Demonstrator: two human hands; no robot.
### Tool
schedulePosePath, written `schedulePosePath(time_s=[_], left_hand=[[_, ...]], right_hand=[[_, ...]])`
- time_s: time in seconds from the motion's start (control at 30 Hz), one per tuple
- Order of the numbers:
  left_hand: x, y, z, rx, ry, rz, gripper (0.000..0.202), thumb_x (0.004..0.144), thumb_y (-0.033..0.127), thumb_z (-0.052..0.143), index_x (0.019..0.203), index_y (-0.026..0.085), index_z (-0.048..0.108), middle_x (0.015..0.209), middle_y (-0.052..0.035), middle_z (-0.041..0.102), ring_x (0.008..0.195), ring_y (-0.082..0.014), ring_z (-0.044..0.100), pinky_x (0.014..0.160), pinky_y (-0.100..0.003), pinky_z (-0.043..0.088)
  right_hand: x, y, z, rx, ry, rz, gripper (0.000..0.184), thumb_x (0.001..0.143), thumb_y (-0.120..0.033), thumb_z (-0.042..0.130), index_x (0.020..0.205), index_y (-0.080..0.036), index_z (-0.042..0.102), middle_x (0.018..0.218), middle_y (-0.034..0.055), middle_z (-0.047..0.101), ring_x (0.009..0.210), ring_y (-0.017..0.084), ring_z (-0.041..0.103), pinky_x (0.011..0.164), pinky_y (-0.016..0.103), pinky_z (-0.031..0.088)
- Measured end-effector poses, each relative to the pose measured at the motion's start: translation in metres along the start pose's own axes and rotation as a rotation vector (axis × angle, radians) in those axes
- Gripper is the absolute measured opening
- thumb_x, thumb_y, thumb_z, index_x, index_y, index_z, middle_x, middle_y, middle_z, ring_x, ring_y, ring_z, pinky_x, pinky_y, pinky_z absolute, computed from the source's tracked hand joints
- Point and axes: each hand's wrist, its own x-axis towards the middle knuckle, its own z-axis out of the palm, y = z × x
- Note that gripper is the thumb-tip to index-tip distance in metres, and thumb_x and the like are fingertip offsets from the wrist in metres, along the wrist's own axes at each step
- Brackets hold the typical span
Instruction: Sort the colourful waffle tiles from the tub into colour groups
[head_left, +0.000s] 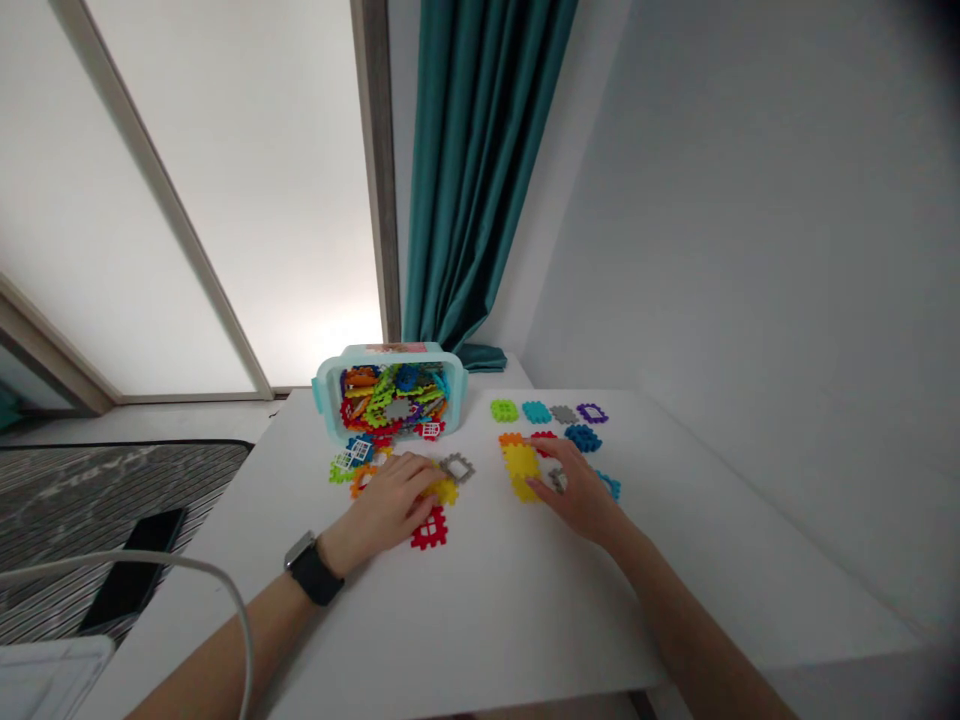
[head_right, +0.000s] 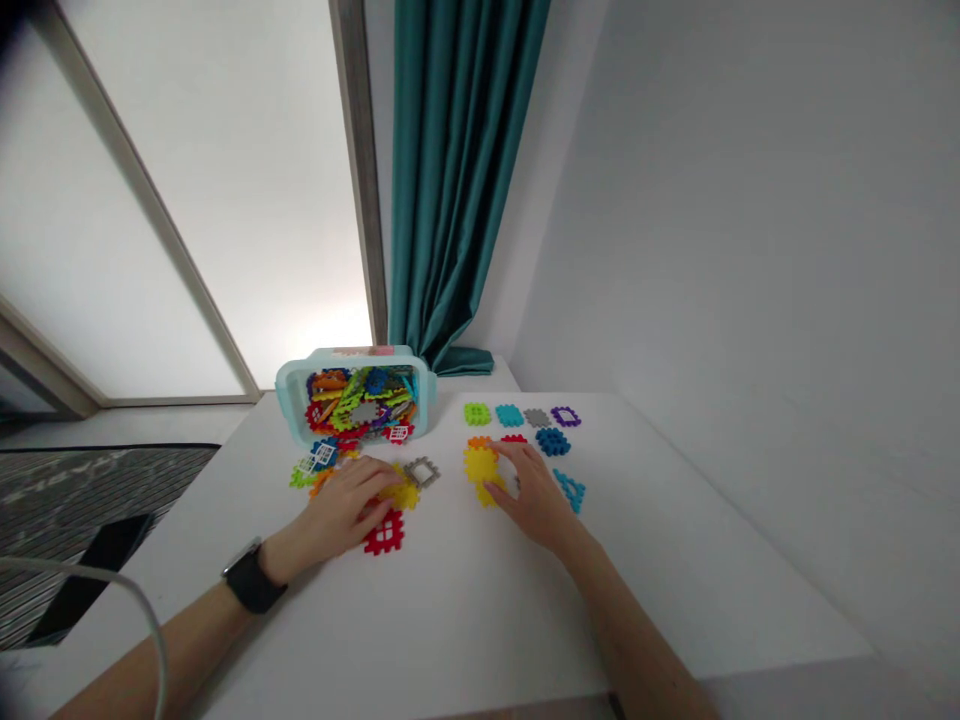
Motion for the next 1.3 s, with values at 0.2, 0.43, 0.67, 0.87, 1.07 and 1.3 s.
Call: schedulePosePath(time_s=[0.2,0.43,0.67,0.87,1.07,1.3], left_hand=[[0.025,0.014,0.010,0.045,-0.092,0.112,0.018,0.095,0.021,0.052,0.109,0.021,0.063,0.106,-0.0085,0.066,0.102,-0.0242,0.058,0.092,-0.038,0.042],[0.071,0.034,0.041,0.069,-0.135,0.121,0.025,0.092,0.026,0.060,0.117,0.021,0.059,0.118,-0.0093,0.064,0.110,-0.0263,0.056,0.092,-0.039,0.040],[0.088,0.049,0.064,0.143,-0.201,0.127,0.023,0.091,0.030,0.064,0.111,0.020,0.058,0.116,-0.0094,0.064,0.106,-0.0276,0.057,0.089,-0.041,0.040],[0.088,0.047,0.071,0.136,-0.208,0.094,0.011,0.093,0.024,0.061,0.104,0.020,0.060,0.110,-0.0078,0.066,0.104,-0.0262,0.058,0.086,-0.039,0.041],[0.089,0.046,0.075,0.129,-0.208,0.061,0.013,0.093,0.028,0.062,0.105,0.022,0.059,0.113,-0.0045,0.066,0.105,-0.0256,0.058,0.088,-0.041,0.042],[0.089,0.049,0.074,0.094,-0.218,0.020,0.011,0.093,0.027,0.061,0.104,0.023,0.060,0.114,-0.0039,0.067,0.106,-0.0252,0.058,0.089,-0.041,0.043]], right_hand=[[-0.014,0.022,-0.007,-0.063,-0.050,-0.015,0.045,0.085,-0.022,0.063,0.128,-0.027,0.055,0.127,0.0096,0.063,0.126,0.028,0.055,0.110,0.056,0.043],[-0.021,0.026,-0.005,-0.099,-0.116,-0.031,0.046,0.083,-0.018,0.067,0.127,-0.026,0.058,0.128,0.0106,0.063,0.127,0.029,0.054,0.107,0.054,0.046],[-0.018,0.024,-0.006,-0.097,-0.168,-0.106,0.041,0.085,-0.018,0.067,0.125,-0.025,0.060,0.126,0.0102,0.067,0.126,0.029,0.054,0.108,0.056,0.044],[-0.017,0.021,-0.005,-0.099,-0.204,-0.085,0.041,0.084,-0.017,0.069,0.124,-0.025,0.063,0.125,0.0099,0.068,0.125,0.029,0.055,0.108,0.054,0.043],[-0.012,0.027,-0.010,-0.121,-0.324,-0.086,0.033,0.085,-0.018,0.064,0.117,-0.025,0.065,0.131,0.0087,0.065,0.132,0.029,0.050,0.113,0.053,0.038],[-0.007,0.037,-0.012,-0.092,-0.366,-0.102,0.029,0.084,-0.015,0.063,0.110,-0.026,0.067,0.129,0.0062,0.066,0.133,0.028,0.050,0.114,0.053,0.036]])
